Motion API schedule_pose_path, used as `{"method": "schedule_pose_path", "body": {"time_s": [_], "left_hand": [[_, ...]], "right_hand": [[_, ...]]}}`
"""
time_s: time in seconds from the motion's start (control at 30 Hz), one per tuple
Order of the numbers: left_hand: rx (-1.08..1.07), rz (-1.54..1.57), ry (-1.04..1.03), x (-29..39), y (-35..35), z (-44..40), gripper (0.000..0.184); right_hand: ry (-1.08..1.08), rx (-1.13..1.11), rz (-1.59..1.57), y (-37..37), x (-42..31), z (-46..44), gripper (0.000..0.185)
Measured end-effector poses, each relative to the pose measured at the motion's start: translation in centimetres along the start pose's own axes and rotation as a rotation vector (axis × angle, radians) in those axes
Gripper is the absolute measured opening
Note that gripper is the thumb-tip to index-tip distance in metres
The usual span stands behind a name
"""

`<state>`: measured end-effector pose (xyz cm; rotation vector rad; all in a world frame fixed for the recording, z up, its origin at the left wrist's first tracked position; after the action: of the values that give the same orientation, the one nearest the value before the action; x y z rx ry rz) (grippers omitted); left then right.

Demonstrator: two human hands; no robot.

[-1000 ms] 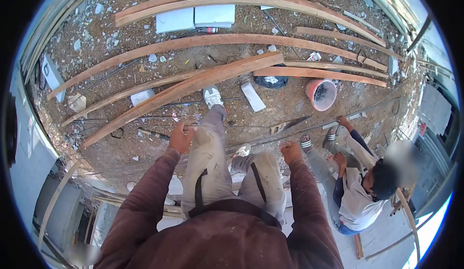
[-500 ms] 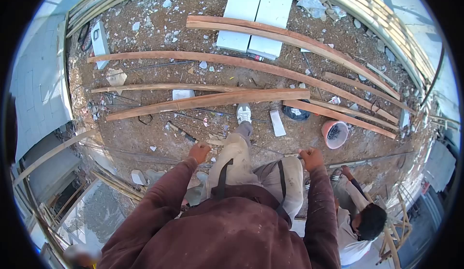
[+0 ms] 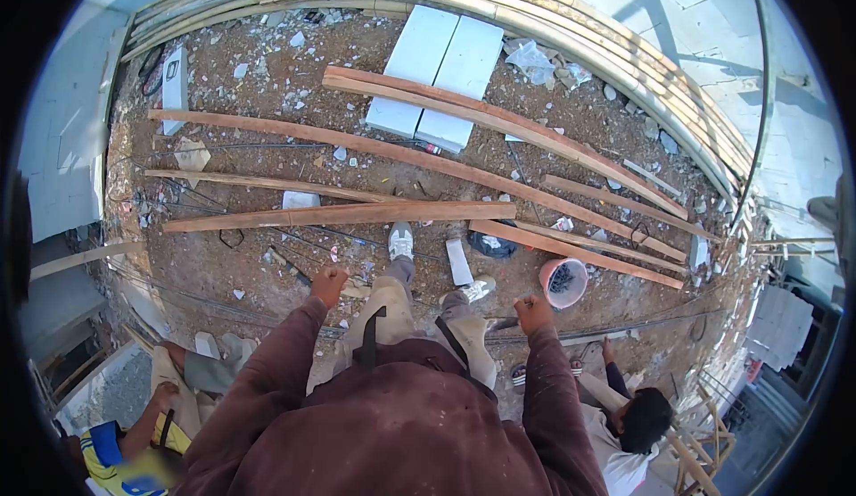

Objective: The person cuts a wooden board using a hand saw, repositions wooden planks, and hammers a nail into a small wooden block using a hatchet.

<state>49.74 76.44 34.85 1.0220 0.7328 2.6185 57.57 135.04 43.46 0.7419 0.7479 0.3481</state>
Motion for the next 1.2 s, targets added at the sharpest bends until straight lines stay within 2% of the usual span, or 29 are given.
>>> {"method": "schedule_pose_path", "body": {"time_s": [0.07, 0.1, 0.2, 0.27, 0.37, 0.4, 0.43, 0.57, 0.67, 0.7, 0.8, 0.87, 1.0, 1.07, 1.1, 1.17, 1.2], "left_hand": [[0.036, -0.033, 0.012, -1.5, 1.3, 1.8, 0.035], [0.057, -0.086, 0.009, -1.8, 1.7, 2.9, 0.035], [0.159, -0.163, -0.01, -3.6, 2.8, 6.2, 0.033], [0.226, -0.162, -0.023, -2.9, 2.9, 8.7, 0.034], [0.233, -0.139, 0.09, -6.3, 0.6, 9.7, 0.048], [0.238, -0.095, 0.114, -5.3, 0.1, 11.7, 0.049], [0.241, -0.048, 0.134, -3.5, -0.4, 13.8, 0.051], [0.263, 0.084, 0.113, -3.6, -4.7, 18.5, 0.052], [0.265, 0.082, 0.105, -6.7, -7.1, 21.0, 0.051], [0.253, 0.065, 0.098, -7.9, -8.0, 21.5, 0.05], [0.152, -0.094, 0.115, -9.7, -8.3, 25.7, 0.04], [-0.016, -0.821, -0.367, -11.4, -11.4, 25.9, 0.032], [-0.033, -0.882, -0.274, -14.8, -10.8, 27.2, 0.031], [-0.016, -0.861, -0.224, -14.5, -10.3, 27.1, 0.031], [-0.014, -0.871, -0.266, -13.2, -10.4, 26.8, 0.032], [-0.015, -0.889, -0.356, -5.8, -8.6, 26.8, 0.034], [0.127, -0.479, -0.177, -1.9, -6.4, 27.1, 0.04]], "right_hand": [[0.012, -0.064, -0.031, -1.1, 0.4, -1.2, 0.033], [0.083, -0.043, -0.045, -0.6, -0.6, -1.7, 0.032], [0.171, -0.018, -0.076, -0.9, 2.0, -4.8, 0.03], [0.036, -0.11, -0.183, -0.7, 3.3, -5.3, 0.03], [0.201, -0.11, -0.072, 1.0, 5.1, -6.3, 0.031], [0.238, -0.134, -0.076, 1.5, 6.6, -6.7, 0.031], [0.182, -0.148, -0.064, 2.1, 8.9, -7.3, 0.032], [-0.08, -0.161, -0.073, 4.3, 18.4, -9.0, 0.033], [-0.165, -0.21, -0.069, 5.9, 21.2, -8.5, 0.033], [-0.121, -0.225, -0.043, 6.0, 20.5, -9.1, 0.032], [-0.018, -0.254, 0.018, 5.8, 20.3, -10.5, 0.031], [0.033, -0.27, 0.055, 5.8, 20.3, -10.5, 0.031], [0.0, -0.175, -0.139, 5.5, 16.1, -9.0, 0.032], [0.051, -0.165, -0.18, 4.7, 15.3, -9.0, 0.032], [0.162, -0.141, -0.139, 4.6, 14.9, -9.1, 0.035], [0.31, -0.135, -0.074, 5.6, 13.6, -7.5, 0.037], [0.376, -0.13, -0.04, 6.2, 13.4, -6.7, 0.038]]}}
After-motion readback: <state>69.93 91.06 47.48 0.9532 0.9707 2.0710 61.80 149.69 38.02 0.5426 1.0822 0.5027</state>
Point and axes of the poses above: each hand's wrist, its own z-axis away from the middle knuckle, its own y-axis out of the back of the hand, x = y × z, the point moved 9 cm from there along -z, towards the middle knuckle, and after that the axes turned 15 degrees about x, right-handed, at the moved point
